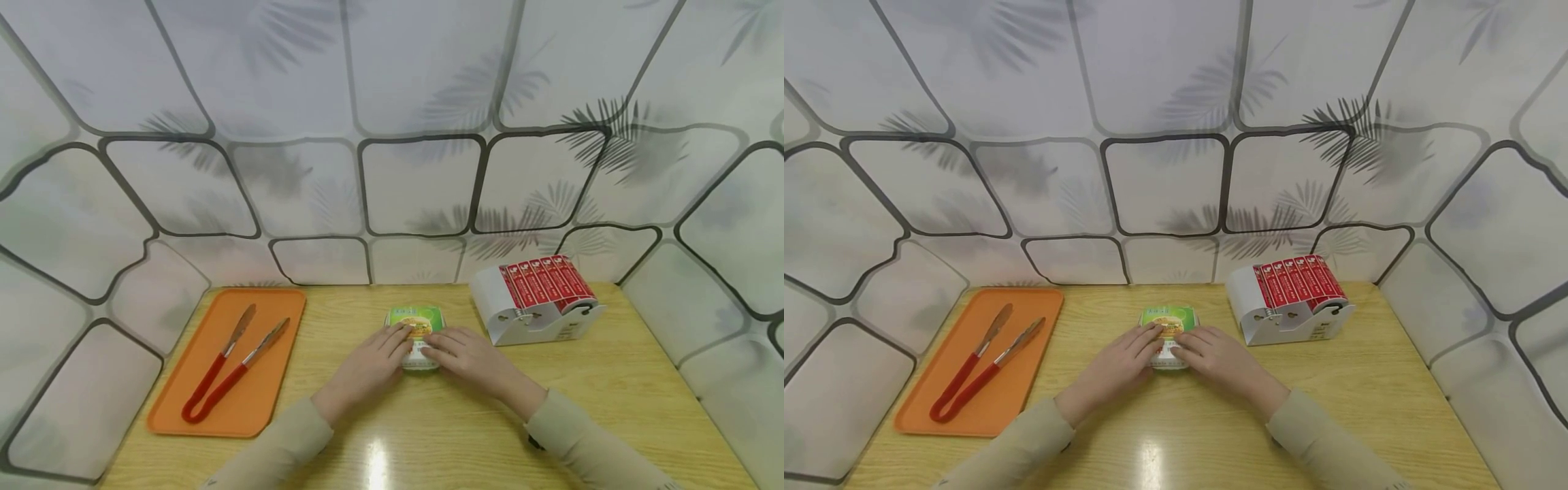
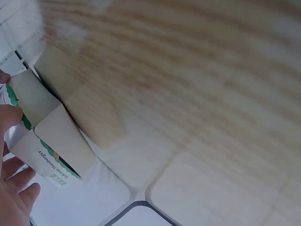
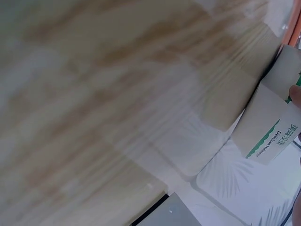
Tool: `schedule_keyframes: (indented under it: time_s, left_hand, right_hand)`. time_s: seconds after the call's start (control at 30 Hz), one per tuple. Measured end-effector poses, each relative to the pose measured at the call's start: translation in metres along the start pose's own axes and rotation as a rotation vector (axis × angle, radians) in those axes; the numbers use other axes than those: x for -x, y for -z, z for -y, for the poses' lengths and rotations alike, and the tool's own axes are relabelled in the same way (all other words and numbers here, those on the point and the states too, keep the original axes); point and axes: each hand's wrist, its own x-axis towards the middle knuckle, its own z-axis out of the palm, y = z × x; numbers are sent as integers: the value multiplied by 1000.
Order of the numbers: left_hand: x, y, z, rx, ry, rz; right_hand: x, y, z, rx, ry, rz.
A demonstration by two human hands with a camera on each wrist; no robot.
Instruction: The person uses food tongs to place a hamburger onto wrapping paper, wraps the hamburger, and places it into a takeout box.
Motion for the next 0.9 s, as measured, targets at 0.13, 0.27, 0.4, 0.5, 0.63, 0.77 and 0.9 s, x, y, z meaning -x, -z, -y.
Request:
schedule_keyframes:
  time_s: [0.13,0.27,0.4,0.5,0.63,0.77,0.9]
  left_hand:
    - [-1,1,0,-23,-7,-1]
    - [-2,1,1,-48,-15,-6]
    - [-2,3,1,-53,-23,-9]
    - [-2,5,1,-50,-32,-3]
    - [-2,12,1,-33,-31,7]
    - [0,20,3,-23,-19,26]
    - [5,28,6,-15,-10,30]
  right_hand:
    - [0,1,1,3,-5,5]
    - [-1,3,1,7,-2,1]
    - [-2,5,1,14,5,-13]
    - [-2,9,1,17,6,-23]
    - [-2,14,2,25,-6,-28]
    - [-2,21,3,32,-31,-42]
    - [-1,30,3,38,-48,-57]
